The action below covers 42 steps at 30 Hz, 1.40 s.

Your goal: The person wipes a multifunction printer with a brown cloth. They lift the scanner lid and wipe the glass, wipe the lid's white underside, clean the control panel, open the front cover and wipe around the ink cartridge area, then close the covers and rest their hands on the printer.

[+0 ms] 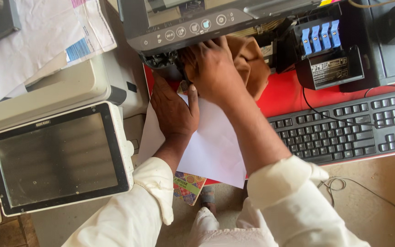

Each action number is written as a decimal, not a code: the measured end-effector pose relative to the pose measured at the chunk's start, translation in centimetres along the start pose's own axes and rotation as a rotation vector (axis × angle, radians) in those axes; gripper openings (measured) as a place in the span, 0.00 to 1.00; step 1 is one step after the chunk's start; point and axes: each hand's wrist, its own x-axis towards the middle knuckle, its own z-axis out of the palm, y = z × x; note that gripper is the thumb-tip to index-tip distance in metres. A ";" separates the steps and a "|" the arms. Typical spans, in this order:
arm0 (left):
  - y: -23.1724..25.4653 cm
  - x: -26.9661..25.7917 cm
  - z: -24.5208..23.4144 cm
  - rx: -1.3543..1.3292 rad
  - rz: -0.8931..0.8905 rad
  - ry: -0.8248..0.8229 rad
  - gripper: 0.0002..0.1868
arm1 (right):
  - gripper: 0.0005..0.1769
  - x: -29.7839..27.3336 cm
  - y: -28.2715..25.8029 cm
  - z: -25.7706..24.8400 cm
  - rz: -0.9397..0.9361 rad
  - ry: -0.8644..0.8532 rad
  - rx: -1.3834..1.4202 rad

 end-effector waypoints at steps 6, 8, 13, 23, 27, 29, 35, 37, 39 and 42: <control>0.2 0.3 -0.2 0.030 0.051 0.008 0.48 | 0.14 -0.4 -0.4 -0.1 0.108 -0.067 -0.062; 0.2 0.2 0.0 0.032 0.034 0.000 0.48 | 0.16 -1.3 -0.8 -0.8 0.117 -0.025 -0.136; 0.0 0.2 0.3 0.038 -0.033 -0.064 0.49 | 0.35 -1.9 -1.9 -1.6 0.303 0.220 -0.404; 0.2 0.2 0.0 -0.017 0.015 0.013 0.48 | 0.20 -3.8 -1.3 -0.6 0.526 -0.011 -0.530; 0.2 0.5 -0.1 -0.037 -0.006 0.012 0.50 | 0.12 -3.2 -1.7 1.1 0.417 0.058 -0.521; 0.3 0.5 -0.2 -0.066 -0.008 0.019 0.50 | 0.09 -3.0 -2.3 1.6 0.322 0.028 -0.373; 0.6 0.5 -0.6 -0.056 0.013 0.021 0.48 | 0.23 -4.1 -2.7 -1.2 0.342 0.050 -0.258; 0.6 0.4 -0.6 -0.027 0.018 0.025 0.47 | 0.37 -5.2 -3.2 -2.8 0.503 0.074 -0.272; 0.8 0.6 -0.7 -0.021 0.039 0.031 0.47 | 0.37 -6.1 -4.2 -4.2 0.465 0.052 -0.421; 0.7 0.7 -0.8 0.006 0.049 0.021 0.46 | 0.28 -7.7 -5.7 -6.9 0.618 -0.015 -0.264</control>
